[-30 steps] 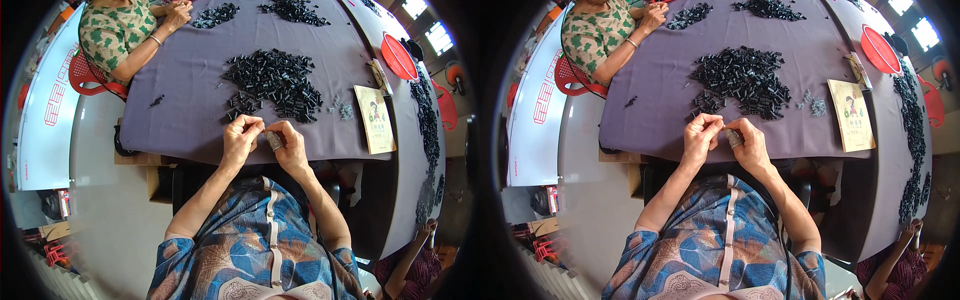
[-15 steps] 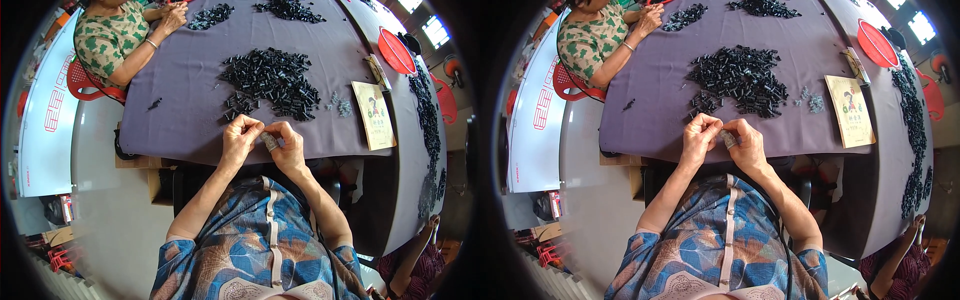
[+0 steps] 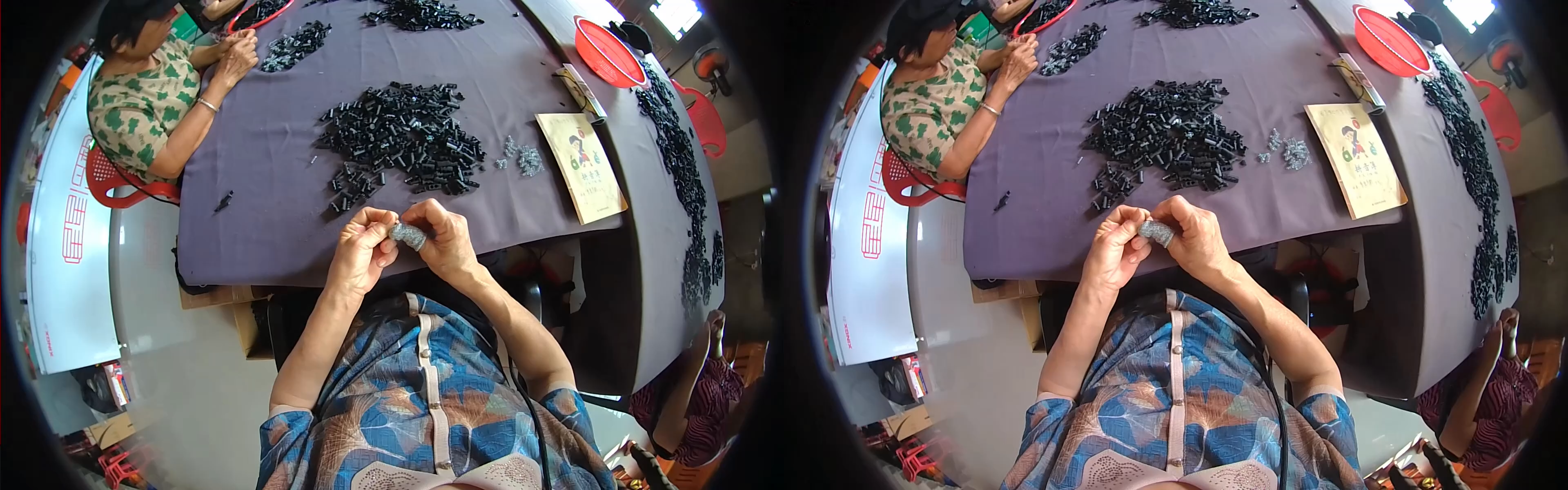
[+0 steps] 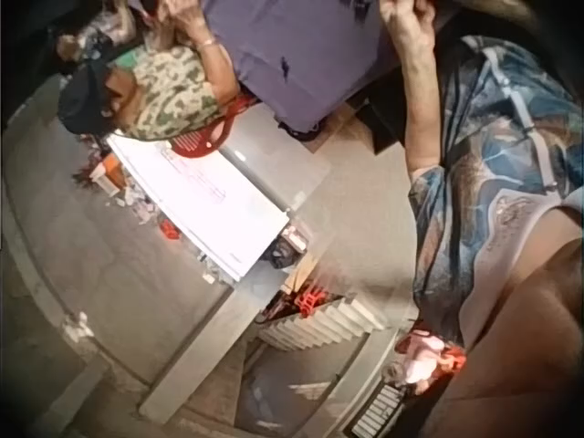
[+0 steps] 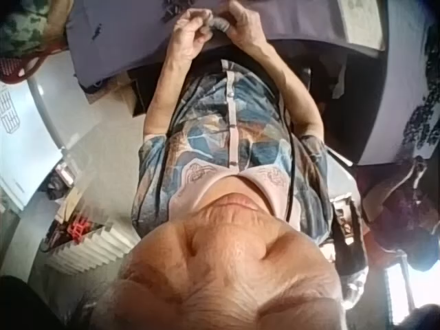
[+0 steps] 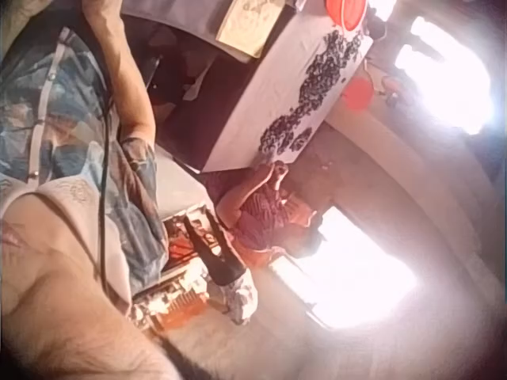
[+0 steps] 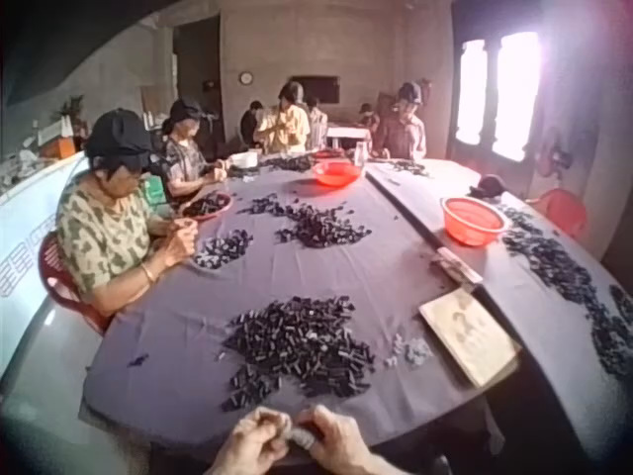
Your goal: Sorting and inspecting small black plastic parts on a workshop table.
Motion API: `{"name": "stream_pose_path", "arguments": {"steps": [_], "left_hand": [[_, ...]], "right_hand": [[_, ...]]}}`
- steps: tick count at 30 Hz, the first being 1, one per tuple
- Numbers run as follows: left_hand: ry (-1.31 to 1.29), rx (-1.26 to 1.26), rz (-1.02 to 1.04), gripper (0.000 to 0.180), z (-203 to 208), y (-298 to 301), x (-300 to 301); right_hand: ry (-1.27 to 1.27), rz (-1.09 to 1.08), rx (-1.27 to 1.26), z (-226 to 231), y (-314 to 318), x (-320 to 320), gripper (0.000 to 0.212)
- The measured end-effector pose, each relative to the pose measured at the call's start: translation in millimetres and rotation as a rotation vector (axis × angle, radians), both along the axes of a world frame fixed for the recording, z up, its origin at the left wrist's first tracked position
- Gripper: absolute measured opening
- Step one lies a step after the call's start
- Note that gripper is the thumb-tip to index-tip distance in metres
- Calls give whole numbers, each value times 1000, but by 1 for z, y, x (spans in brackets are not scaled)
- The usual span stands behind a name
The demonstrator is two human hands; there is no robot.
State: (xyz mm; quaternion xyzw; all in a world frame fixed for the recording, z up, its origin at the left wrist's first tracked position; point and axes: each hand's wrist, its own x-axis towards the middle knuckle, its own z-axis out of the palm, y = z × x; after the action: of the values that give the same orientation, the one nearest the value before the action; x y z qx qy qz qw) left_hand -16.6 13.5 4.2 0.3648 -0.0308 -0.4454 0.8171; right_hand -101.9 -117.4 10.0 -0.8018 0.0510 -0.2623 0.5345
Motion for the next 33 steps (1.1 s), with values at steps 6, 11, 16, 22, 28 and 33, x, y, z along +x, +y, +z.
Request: {"name": "stream_pose_path", "arguments": {"steps": [6,11,16,22,28,33], "left_hand": [[37,0,14,5,-1,-1,5],[-19,17,113,10,-6,7,17],[35,-7,189,6,-7,10,20],[45,-35,182,7,-7,11,19],[15,-50,179,11,-11,11,19],[26,-67,186,11,-12,12,20]], "right_hand": [[-52,-52,-127,8,-8,-3,22],[14,-282,-142,9,-40,-1,19],[17,-264,-682,12,-47,0,35],[164,-215,-884,-2,-27,13,40],[125,-70,-871,-1,-27,21,41],[84,-132,-792,6,-43,10,44]]}}
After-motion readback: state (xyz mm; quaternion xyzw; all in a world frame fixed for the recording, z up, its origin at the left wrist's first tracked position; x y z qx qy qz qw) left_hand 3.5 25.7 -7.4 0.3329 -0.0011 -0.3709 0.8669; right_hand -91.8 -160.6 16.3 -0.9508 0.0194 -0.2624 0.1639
